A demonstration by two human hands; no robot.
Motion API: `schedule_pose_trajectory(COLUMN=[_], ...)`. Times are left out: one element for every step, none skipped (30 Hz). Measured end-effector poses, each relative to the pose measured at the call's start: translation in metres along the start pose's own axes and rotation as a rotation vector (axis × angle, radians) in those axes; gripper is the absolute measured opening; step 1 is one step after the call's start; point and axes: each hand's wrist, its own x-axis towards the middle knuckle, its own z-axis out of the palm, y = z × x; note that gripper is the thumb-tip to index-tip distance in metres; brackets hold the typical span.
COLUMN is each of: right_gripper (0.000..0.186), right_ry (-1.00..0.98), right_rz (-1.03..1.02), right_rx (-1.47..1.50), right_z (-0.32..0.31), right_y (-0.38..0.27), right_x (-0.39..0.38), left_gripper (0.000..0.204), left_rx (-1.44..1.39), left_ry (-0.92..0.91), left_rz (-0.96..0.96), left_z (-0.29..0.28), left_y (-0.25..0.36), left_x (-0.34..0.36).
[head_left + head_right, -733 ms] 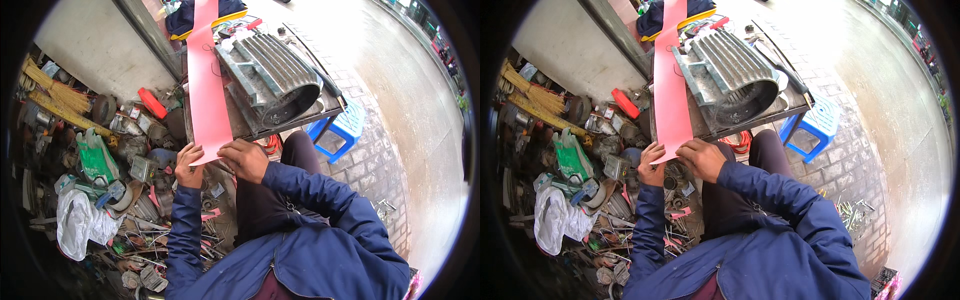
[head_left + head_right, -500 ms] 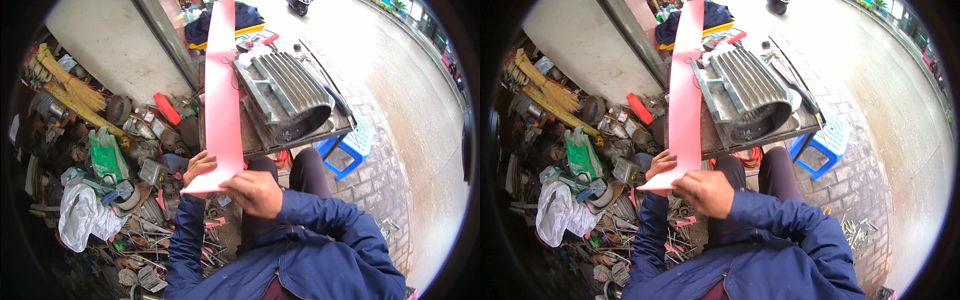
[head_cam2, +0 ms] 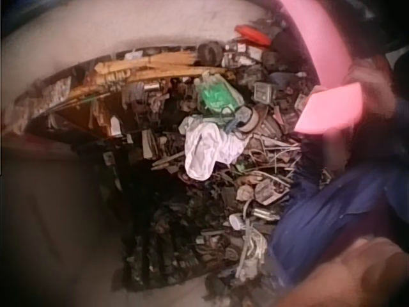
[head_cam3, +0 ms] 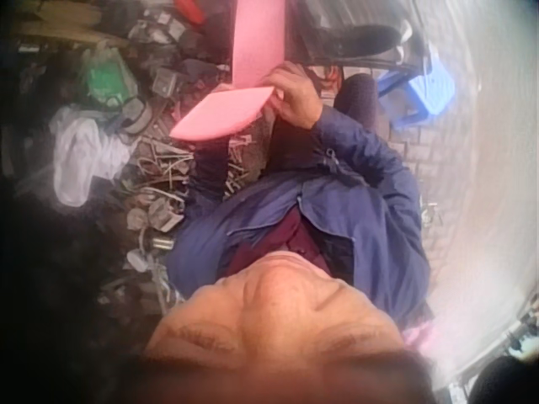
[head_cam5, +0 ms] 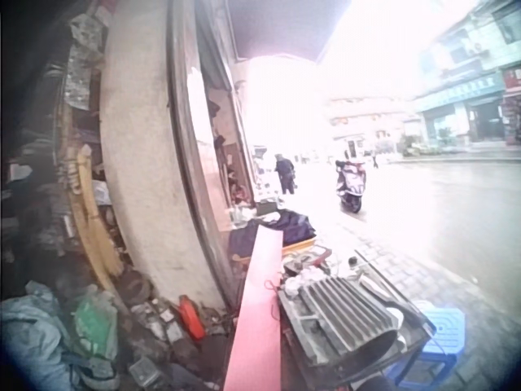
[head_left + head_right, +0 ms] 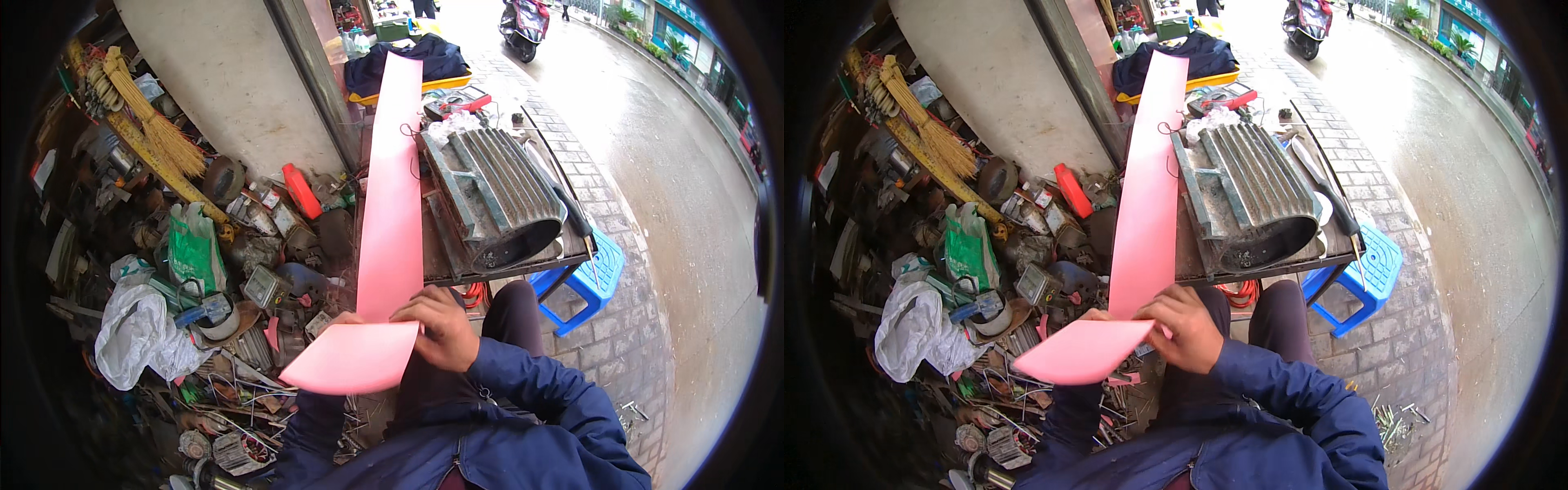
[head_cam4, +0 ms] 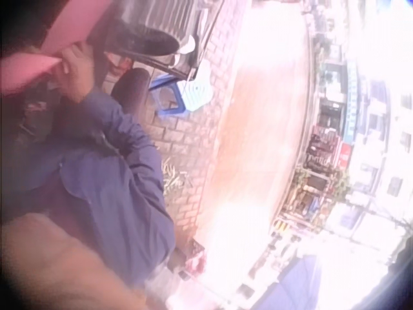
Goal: The person sits on a low stool and uses shears to cut a long pink sheet into smaller rectangular pieces. They fold the sheet, cut it, and place the cut pieces on the workbench. The person also briefly handles a small metal can and a glass jar before resuming cutting.
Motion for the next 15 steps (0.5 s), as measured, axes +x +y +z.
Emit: schedule_pose_trajectory(right_gripper=[0.021, 0.018, 0.02, 0.023, 0.027, 0.031, 0.04, 0.04, 0.041, 0.041, 0.042, 0.04, 0.039, 0.038, 0.036], right_ry=[0.025, 0.084, 0.07, 0.072, 0.075, 0.057, 0.041, 0.035, 0.027, 0.018, -0.019, -0.051, -0.094, -0.155, -0.16], right_rz=[0.104, 0.184, 0.296, 0.395, 0.497, 0.603, 0.633, 0.65, 0.664, 0.677, 0.684, 0.674, 0.671, 0.708, 0.662], right_rx=[0.04, 0.09, 0.254, 0.412, 0.57, 0.727, 0.803, 0.824, 0.854, 0.884, 0.894, 0.874, 0.883, 0.86, 0.832], right_z=[0.006, 0.011, 0.014, 0.018, 0.02, 0.021, 0.02, 0.018, 0.015, 0.013, 0.009, 0.006, 0.003, -0.002, -0.006], right_y=[0.007, 0.011, 0.014, 0.015, 0.014, 0.013, 0.01, 0.008, 0.004, -0.002, -0.007, -0.013, -0.018, -0.023, -0.027], right_x=[-0.001, -0.004, -0.008, -0.013, -0.018, -0.023, -0.027, -0.031, -0.034, -0.036, -0.038, -0.039, -0.04, -0.04, -0.041], left_gripper=[0.03, 0.037, 0.038, 0.04, 0.039, 0.037, 0.036, 0.034, 0.032, 0.03, 0.025, 0.024, 0.025, 0.026, 0.026], left_rx=[0.251, 0.332, 0.164, -0.014, -0.193, -0.364, -0.556, -0.413, -0.289, -0.17, -0.191, -0.076, -0.19, -0.309, -0.386], left_ry=[0.019, 0.03, 0.042, 0.015, 0.074, 0.084, 0.058, 0.213, 0.334, 0.451, 0.378, 0.315, 0.182, 0.036, -0.052], left_rz=[0.046, 0.065, 0.074, 0.133, 0.108, 0.116, 0.149, 0.103, 0.078, 0.071, 0.037, 0.018, -0.022, -0.059, -0.116], left_z=[-0.002, -0.004, -0.003, -0.002, -0.004, -0.007, -0.01, -0.013, -0.018, -0.024, -0.029, -0.031, -0.031, -0.031, -0.027], left_y=[-0.003, -0.006, -0.01, -0.014, -0.018, -0.019, -0.021, -0.024, -0.027, -0.03, -0.034, -0.04, -0.046, -0.053, -0.062], left_x=[-0.007, -0.014, -0.019, -0.024, -0.024, -0.023, -0.02, -0.014, -0.004, 0.005, 0.017, 0.026, 0.032, 0.038, 0.042])
